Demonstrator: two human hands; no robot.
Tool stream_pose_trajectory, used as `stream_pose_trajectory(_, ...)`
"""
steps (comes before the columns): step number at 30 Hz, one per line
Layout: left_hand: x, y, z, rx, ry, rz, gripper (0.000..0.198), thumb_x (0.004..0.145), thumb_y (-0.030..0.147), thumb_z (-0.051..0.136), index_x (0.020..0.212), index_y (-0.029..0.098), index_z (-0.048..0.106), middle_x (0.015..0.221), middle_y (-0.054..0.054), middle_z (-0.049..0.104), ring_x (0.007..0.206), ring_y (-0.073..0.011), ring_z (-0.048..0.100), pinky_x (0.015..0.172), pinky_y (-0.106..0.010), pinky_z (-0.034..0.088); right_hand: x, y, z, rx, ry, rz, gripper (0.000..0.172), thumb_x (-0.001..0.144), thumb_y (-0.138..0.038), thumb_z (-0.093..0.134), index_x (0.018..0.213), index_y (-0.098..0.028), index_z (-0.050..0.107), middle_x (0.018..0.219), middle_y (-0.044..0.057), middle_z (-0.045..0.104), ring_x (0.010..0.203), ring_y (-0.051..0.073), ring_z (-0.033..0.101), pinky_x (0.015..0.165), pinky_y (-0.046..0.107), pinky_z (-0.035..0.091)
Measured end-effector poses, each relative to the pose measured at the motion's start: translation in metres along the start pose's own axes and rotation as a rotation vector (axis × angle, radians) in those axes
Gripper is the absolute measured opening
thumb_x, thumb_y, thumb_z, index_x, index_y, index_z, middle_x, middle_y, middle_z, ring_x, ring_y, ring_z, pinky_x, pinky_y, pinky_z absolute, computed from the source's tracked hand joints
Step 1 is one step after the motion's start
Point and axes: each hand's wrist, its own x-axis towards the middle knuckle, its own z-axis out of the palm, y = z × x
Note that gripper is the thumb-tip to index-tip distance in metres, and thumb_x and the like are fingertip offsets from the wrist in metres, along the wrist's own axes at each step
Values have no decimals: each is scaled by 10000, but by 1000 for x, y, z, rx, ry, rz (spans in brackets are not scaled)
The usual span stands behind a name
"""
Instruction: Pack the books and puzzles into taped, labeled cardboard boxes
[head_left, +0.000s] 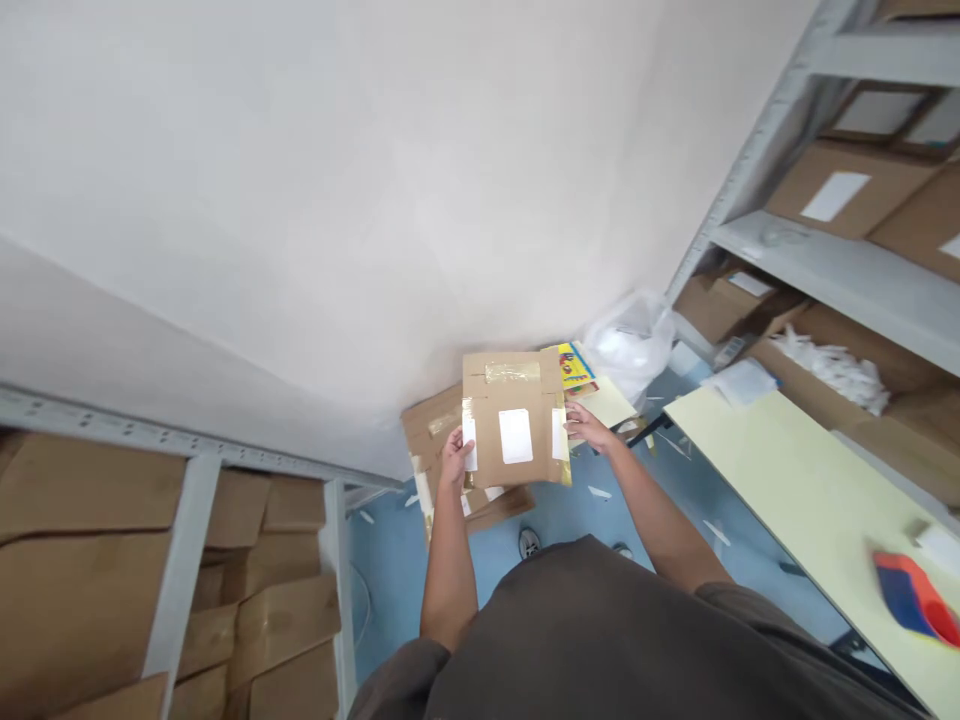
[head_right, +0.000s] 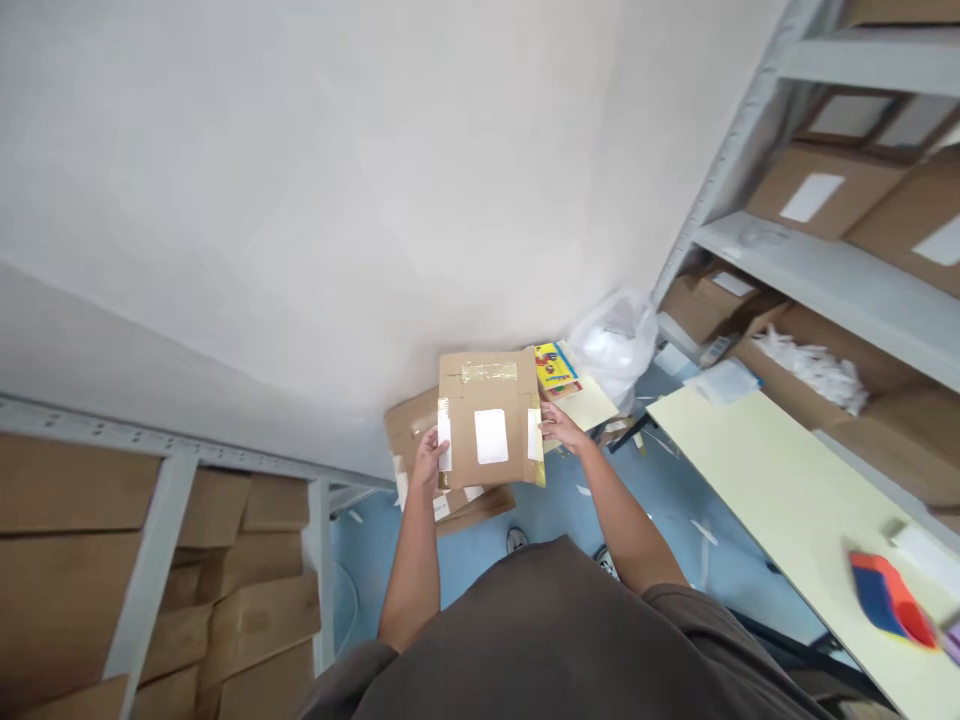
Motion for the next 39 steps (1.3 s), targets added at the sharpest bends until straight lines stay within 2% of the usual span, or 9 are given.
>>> stream_pose_trajectory(6,1,14,174,81,-378,-60,810,685,350,844,1458,248,623,1341,-120,754,1176,-308,729,961,-430,601,-99,-61,-155,37,177,-145,616,627,-281,913,1206,-315,705,997,14,718,928,248,708,846,436,620)
stream_pose_trajectory(12,-8,5,365,176,-759,-164,895,652,226,800,1515,288,571,1278,-92,749,1078,-277,722,897,-401,595,-230,-80,-289,56,491,-253,609,640,-302,888,1219,-320,701,983,8,678,923,243,670,862,436,594)
stream_pose_trajectory(16,-26,-12,484,231,-1007,-238,916,629,195,815,1504,292,561,1191,-76,726,973,-230,695,848,-356,567,-321,-73,-353,90,699,-281,609,648,-321,865,1230,-317,688,985,4,648,911,231,656,832,418,581)
stream_pose_trajectory(20,-40,-28,577,287,-1170,-258,906,620,166,813,1483,285,562,1133,-42,710,901,-174,666,768,-275,528,-378,-59,-391,132,871,-305,617,676,-340,864,1260,-335,664,1008,-10,621,924,209,661,809,374,577)
stream_pose_trajectory(24,-36,-38,641,312,-1276,-258,890,614,152,786,1465,279,562,1119,-37,709,905,-170,671,763,-266,538,-388,-50,-413,161,981,-329,630,683,-353,854,1279,-342,650,1026,-15,604,917,187,659,809,349,572)
stream_pose_trajectory(31,13,-39,726,436,-1362,-280,796,685,224,818,1447,265,589,1137,-62,732,981,-213,721,781,-293,568,-350,-62,-452,185,1112,-298,648,697,-356,846,1318,-328,661,1017,6,634,948,214,668,824,371,586)
stream_pose_trajectory(35,33,-45,762,511,-1392,-277,731,699,229,833,1401,247,626,1117,-65,736,964,-219,731,766,-301,584,-322,-55,-481,188,1216,-232,676,703,-313,801,1367,-322,670,1003,17,666,950,226,684,845,401,595)
stream_pose_trajectory(37,29,-54,775,530,-1401,-276,698,706,228,831,1377,248,635,1115,-58,733,957,-216,731,767,-309,593,-308,-44,-491,160,1315,-163,781,696,-277,769,1463,-327,630,1106,57,706,1001,253,700,876,432,599)
stream_pose_trajectory(39,11,-67,785,547,-1376,-270,674,716,211,820,1363,249,635,1120,-56,731,945,-214,734,768,-317,601,-294,-28,-491,88,1396,-86,895,679,-240,747,1552,-336,572,1296,109,710,1149,309,697,935,475,596)
